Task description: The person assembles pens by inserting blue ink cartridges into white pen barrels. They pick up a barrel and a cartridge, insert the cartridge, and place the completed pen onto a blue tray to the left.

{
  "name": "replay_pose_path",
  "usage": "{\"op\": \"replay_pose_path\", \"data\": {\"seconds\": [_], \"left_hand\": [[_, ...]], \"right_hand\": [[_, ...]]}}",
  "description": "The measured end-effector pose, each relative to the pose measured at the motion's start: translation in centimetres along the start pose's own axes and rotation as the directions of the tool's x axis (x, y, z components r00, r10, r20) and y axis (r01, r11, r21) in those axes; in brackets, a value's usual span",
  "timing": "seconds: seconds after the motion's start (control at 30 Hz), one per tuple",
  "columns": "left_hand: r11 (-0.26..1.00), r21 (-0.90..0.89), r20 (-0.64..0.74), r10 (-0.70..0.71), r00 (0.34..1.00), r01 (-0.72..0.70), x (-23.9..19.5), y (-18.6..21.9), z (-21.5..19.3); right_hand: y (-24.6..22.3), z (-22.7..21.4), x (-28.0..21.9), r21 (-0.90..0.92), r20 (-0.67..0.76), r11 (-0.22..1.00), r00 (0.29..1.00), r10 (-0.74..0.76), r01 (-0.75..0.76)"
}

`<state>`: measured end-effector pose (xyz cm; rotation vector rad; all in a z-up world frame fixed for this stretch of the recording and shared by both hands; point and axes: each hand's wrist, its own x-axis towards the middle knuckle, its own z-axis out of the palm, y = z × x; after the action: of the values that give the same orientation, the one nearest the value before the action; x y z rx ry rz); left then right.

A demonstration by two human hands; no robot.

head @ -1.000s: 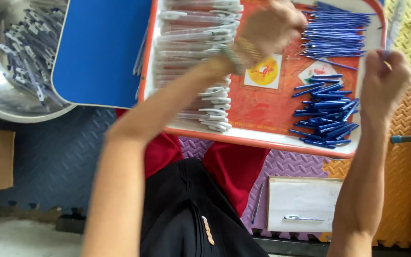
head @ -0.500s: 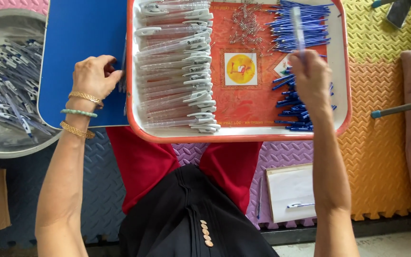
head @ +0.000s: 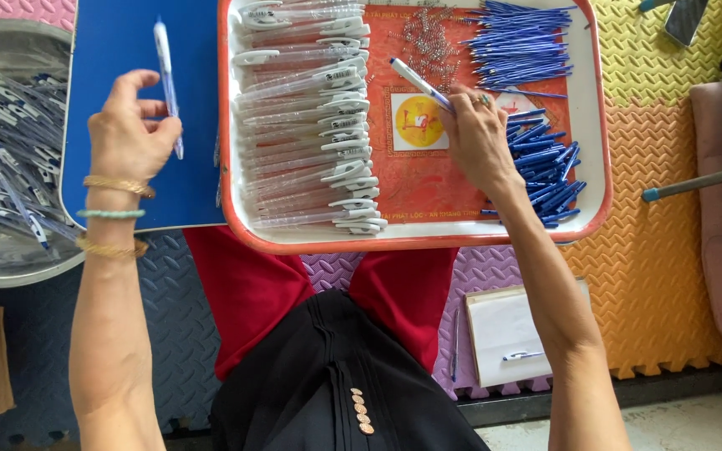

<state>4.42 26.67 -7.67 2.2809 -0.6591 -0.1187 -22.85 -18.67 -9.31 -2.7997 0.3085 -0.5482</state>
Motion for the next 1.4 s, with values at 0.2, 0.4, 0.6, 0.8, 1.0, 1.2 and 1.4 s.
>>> {"op": "replay_pose_path", "data": {"seconds": [0.2,0.4,0.6,0.8,1.0,1.2,1.4], "left_hand": [[0.710,-0.691,0.204,0.014,0.979,0.134,-3.3,11.1,-1.3],[0.410,-0.806,0.513,0.127,0.849,0.426,-4.1,15.9,5.2],[0.331,-0.790,0.609,0.333,0.720,0.516,-5.2,17.8,9.2],[0.309,-0.801,0.596,0.330,0.732,0.513,-5.8,18.3,10.5],[0.277,-0.782,0.620,0.242,0.746,0.559,-6.6,18.9,11.1],[0.272,-0.796,0.597,0.206,0.775,0.541,-7.0,18.8,11.8],[0.271,-0.790,0.605,0.198,0.771,0.551,-7.3,18.9,12.1]], "right_hand": [[-4.5,-3.8,-0.6,0.572,0.012,0.766,0.937,0.350,-0.294],[-9.4,-6.2,-2.9,0.956,0.146,0.140,0.834,0.532,-0.257],[-12.7,-6.5,-3.8,0.992,0.122,-0.036,0.893,0.434,-0.118],[-14.6,-6.1,-4.7,0.988,-0.022,0.151,0.937,0.349,-0.033],[-16.0,-5.5,-4.8,0.927,-0.132,0.374,0.934,0.333,-0.002],[-16.2,-4.6,-4.9,0.896,-0.214,0.442,0.915,0.341,0.044],[-16.9,-4.5,-4.9,0.907,-0.207,0.421,0.903,0.377,0.032]]}}
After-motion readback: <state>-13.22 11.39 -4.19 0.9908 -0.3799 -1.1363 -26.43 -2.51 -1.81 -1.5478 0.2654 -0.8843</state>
